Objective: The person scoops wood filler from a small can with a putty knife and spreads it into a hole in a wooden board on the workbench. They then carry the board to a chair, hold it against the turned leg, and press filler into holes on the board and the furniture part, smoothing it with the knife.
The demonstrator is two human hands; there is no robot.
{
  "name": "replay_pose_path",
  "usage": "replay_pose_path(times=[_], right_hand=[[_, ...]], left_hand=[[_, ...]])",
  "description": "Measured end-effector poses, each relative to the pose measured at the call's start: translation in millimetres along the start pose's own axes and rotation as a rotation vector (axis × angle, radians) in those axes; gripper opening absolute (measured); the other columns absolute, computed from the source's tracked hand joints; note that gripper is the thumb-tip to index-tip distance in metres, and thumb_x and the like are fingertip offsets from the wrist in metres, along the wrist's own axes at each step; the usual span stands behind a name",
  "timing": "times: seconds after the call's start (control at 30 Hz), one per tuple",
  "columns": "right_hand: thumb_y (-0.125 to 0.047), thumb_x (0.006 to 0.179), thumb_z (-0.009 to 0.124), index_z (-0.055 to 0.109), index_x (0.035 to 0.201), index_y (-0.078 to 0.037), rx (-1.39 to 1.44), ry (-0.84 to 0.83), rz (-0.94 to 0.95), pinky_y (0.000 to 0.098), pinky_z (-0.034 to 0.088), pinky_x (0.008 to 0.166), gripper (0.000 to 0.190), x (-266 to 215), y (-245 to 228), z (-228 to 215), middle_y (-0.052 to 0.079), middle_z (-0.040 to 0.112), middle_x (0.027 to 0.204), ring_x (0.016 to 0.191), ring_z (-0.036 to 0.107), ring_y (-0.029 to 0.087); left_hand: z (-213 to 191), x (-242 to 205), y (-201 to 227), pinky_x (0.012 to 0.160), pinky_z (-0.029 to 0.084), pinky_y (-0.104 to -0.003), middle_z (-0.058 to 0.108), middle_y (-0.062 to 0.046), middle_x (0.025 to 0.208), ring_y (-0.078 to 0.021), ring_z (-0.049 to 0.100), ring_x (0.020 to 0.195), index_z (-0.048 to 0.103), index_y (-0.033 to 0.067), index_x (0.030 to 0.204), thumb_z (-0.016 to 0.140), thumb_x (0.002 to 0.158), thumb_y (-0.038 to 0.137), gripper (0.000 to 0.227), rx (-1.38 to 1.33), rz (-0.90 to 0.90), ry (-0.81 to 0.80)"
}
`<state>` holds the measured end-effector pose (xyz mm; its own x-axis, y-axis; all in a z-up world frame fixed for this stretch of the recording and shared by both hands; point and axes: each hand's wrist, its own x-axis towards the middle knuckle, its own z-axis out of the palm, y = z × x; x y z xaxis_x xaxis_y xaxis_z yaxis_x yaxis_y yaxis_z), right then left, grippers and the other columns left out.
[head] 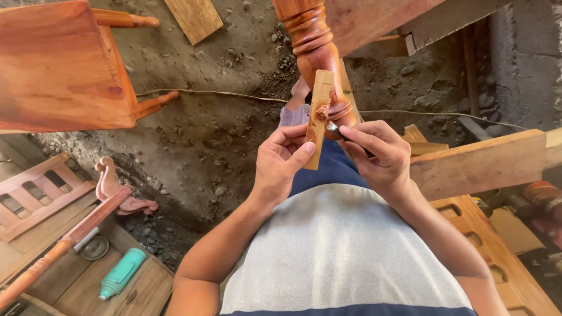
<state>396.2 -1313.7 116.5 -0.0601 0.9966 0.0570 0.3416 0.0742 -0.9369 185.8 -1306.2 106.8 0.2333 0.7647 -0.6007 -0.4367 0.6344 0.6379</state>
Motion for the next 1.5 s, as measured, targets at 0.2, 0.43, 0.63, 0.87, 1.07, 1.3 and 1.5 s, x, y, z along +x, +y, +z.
replay_pose_path(times=[0.2,0.43,0.63,0.87,1.07,1.3,1.5], right_hand=[[0.008,0.089,0.081,0.073,0.121,-0.004,-0.02,-0.031,0.023,0.0272,0.059,0.077,0.035,-2,0,1,0.011,0.07,0.107,0.092,0.071,0.017],[0.008,0.09,0.077,0.073,0.119,-0.003,0.018,-0.032,0.182,0.0276,0.058,0.087,0.032,-11,-6,-7,0.011,0.071,0.11,0.098,0.071,0.019],[0.003,0.086,0.09,0.065,0.108,-0.006,-0.054,0.261,-0.002,0.0265,0.056,0.08,0.035,-19,7,10,0.009,0.066,0.102,0.092,0.065,0.017],[0.007,0.085,0.089,0.068,0.107,-0.006,-0.091,0.205,-0.087,0.0301,0.056,0.078,0.032,-22,8,10,0.01,0.068,0.102,0.091,0.068,0.02],[0.008,0.087,0.085,0.07,0.106,-0.004,-0.015,0.152,0.066,0.0269,0.056,0.077,0.027,-41,2,-4,0.009,0.068,0.104,0.091,0.067,0.015],[0.01,0.091,0.078,0.069,0.11,0.0,0.385,0.108,0.311,0.0237,0.058,0.087,0.024,-55,-1,-9,0.006,0.067,0.112,0.1,0.068,0.011],[0.005,0.091,0.074,0.069,0.117,0.002,0.532,0.049,0.515,0.027,0.061,0.082,0.027,-61,9,-16,0.012,0.074,0.1,0.087,0.074,0.015]], left_hand=[[-5,-5,-1,0.094,0.057,-0.027,0.07,-0.012,0.117,-0.0118,0.066,0.102,0.061,-0.0095,0.132,0.072,0.099,0.003,0.037,0.0,0.002,-0.035],[-3,-5,4,0.095,0.056,-0.028,0.07,-0.012,0.118,-0.0121,0.066,0.103,0.061,-0.0096,0.132,0.073,0.098,0.005,0.039,0.006,0.0,-0.054],[5,-6,-6,0.096,0.056,-0.029,0.07,-0.011,0.119,-0.0128,0.066,0.106,0.061,-0.0089,0.13,0.073,0.098,0.006,0.037,-0.06,-0.055,-0.075],[5,-11,-7,0.094,0.056,-0.029,0.071,-0.011,0.117,-0.0125,0.066,0.104,0.063,-0.0087,0.129,0.073,0.098,0.006,0.036,-0.047,-0.059,-0.096],[4,-21,-5,0.094,0.056,-0.028,0.071,-0.01,0.117,-0.0116,0.066,0.103,0.063,-0.0086,0.13,0.073,0.099,0.005,0.036,-0.008,-0.014,-0.112],[5,-29,-15,0.094,0.056,-0.029,0.071,-0.011,0.117,-0.0124,0.066,0.103,0.062,-0.0091,0.13,0.073,0.098,0.005,0.037,0.004,-0.011,-0.121],[4,-33,-14,0.097,0.056,-0.029,0.071,-0.012,0.119,-0.0129,0.066,0.105,0.062,-0.0098,0.13,0.072,0.098,0.005,0.037,-0.012,0.0,-0.112]])
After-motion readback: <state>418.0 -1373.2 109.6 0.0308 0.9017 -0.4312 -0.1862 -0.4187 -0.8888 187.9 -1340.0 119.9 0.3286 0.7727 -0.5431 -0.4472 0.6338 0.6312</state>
